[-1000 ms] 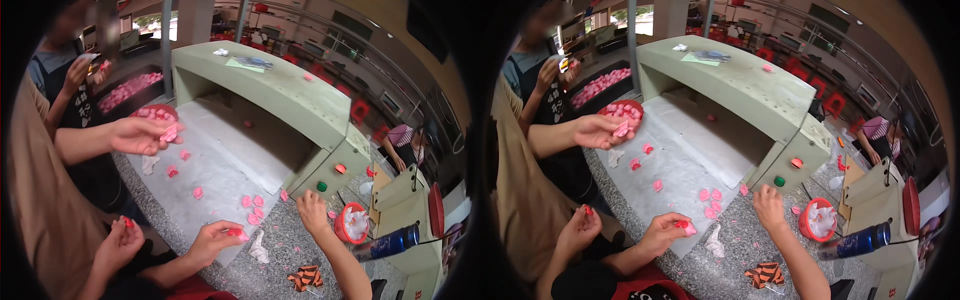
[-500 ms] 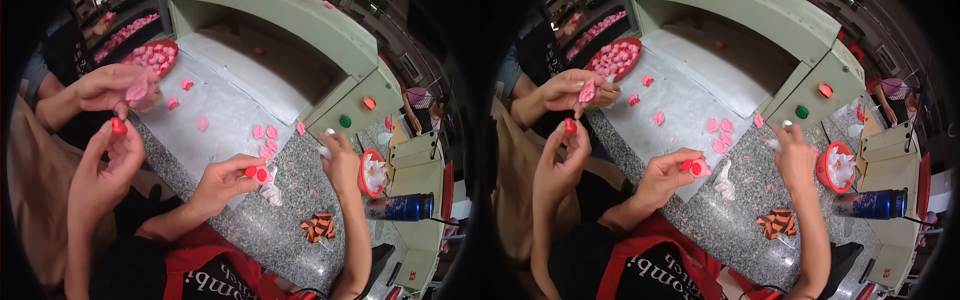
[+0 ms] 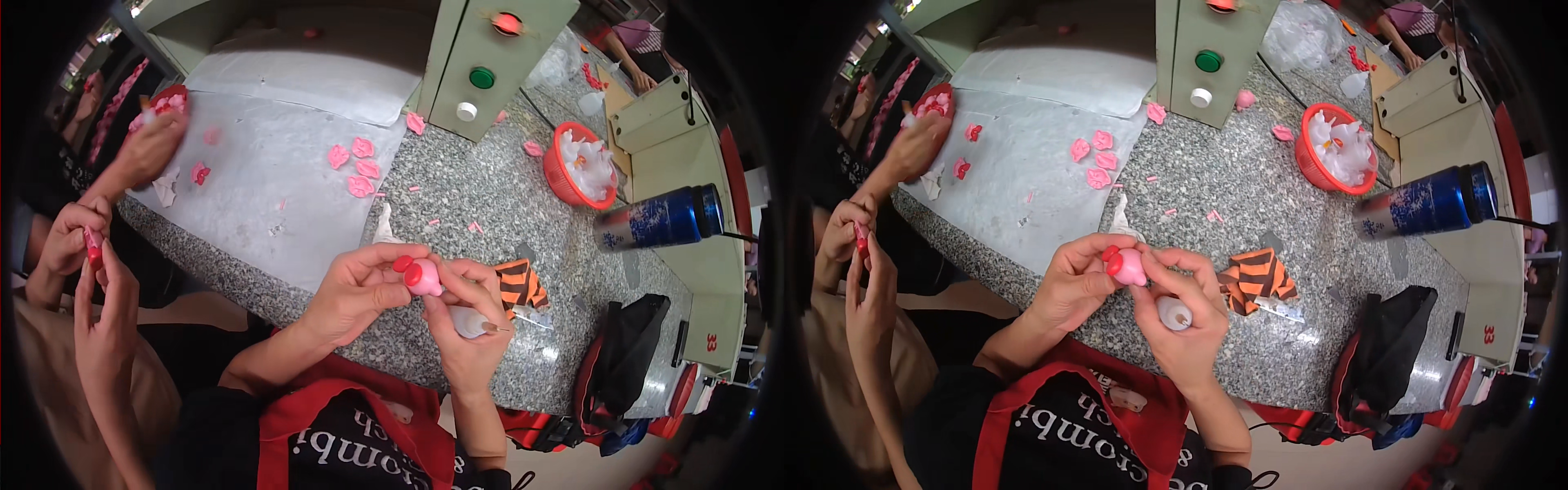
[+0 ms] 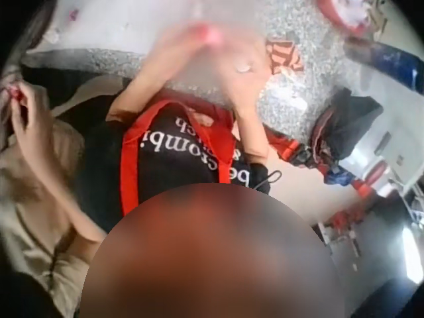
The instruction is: Applying adhesive to small clay flowers and attaching them to larger patterned clay objects.
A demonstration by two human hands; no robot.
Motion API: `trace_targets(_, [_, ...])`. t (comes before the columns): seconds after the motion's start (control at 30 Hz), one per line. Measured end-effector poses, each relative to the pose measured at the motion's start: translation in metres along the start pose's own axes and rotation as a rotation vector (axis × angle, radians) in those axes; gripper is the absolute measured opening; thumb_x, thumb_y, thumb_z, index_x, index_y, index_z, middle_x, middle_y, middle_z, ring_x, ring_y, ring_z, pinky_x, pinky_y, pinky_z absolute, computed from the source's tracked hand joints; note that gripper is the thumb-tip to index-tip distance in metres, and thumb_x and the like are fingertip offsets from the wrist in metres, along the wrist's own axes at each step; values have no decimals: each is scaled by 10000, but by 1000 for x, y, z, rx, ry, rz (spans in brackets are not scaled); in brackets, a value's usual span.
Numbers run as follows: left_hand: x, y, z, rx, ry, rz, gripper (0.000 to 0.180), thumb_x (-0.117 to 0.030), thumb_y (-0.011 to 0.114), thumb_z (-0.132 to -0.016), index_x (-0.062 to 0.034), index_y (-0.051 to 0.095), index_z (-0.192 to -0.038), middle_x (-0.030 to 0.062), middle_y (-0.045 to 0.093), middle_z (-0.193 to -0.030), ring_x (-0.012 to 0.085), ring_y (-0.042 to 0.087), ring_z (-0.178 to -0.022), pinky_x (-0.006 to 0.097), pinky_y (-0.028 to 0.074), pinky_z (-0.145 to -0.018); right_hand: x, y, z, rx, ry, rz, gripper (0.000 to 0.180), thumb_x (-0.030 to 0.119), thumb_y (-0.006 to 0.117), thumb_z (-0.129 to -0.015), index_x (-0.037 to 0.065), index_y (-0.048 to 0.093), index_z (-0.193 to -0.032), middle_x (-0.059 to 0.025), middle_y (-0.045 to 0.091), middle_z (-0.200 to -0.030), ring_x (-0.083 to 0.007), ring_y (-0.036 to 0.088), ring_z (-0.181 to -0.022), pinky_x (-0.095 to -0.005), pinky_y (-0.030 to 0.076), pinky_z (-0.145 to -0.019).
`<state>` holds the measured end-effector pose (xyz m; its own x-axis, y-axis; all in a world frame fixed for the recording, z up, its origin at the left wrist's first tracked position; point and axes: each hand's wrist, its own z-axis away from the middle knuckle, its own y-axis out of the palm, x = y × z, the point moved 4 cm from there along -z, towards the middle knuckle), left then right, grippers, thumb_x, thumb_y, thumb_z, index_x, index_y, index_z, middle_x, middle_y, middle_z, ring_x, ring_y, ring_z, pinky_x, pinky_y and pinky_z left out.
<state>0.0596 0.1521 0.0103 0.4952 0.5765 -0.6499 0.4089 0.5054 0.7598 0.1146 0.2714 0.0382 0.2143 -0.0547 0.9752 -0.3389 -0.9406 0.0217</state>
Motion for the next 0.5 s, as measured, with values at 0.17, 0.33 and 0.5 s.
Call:
trace_targets(0.17, [7,-4,2,-29,-20,-18,388,1,591,-762,8,474,-1132,142,534,-1100,212,507,-1046,330,384,-918,-4,2,5,-33,-33,11,276,-115,583,-704,-13,606,-959,-107,496,-1018,-121,569,-747,-196,490,-588])
trace_targets(0.33, [4,5,3,-31,-26,-25,385,-3,564,-781,10,460,-1151,148,537,-1088,220,515,-1033,324,418,-881,-7,-4,7,-23,3,-62,260,-88,597,-703,1,616,-946,-104,508,-1025,-103,570,-691,-183,468,-560])
trace_targets(0.5, [2,2,2,80,-119,-29,371,-1,530,-795,39,445,-1154,161,533,-1087,237,538,-1004,334,453,-853,-12,-15,-3,85,512,-351,288,-43,562,-718,-40,570,-1006,-128,593,-896,-109,554,-510,-166,382,-373])
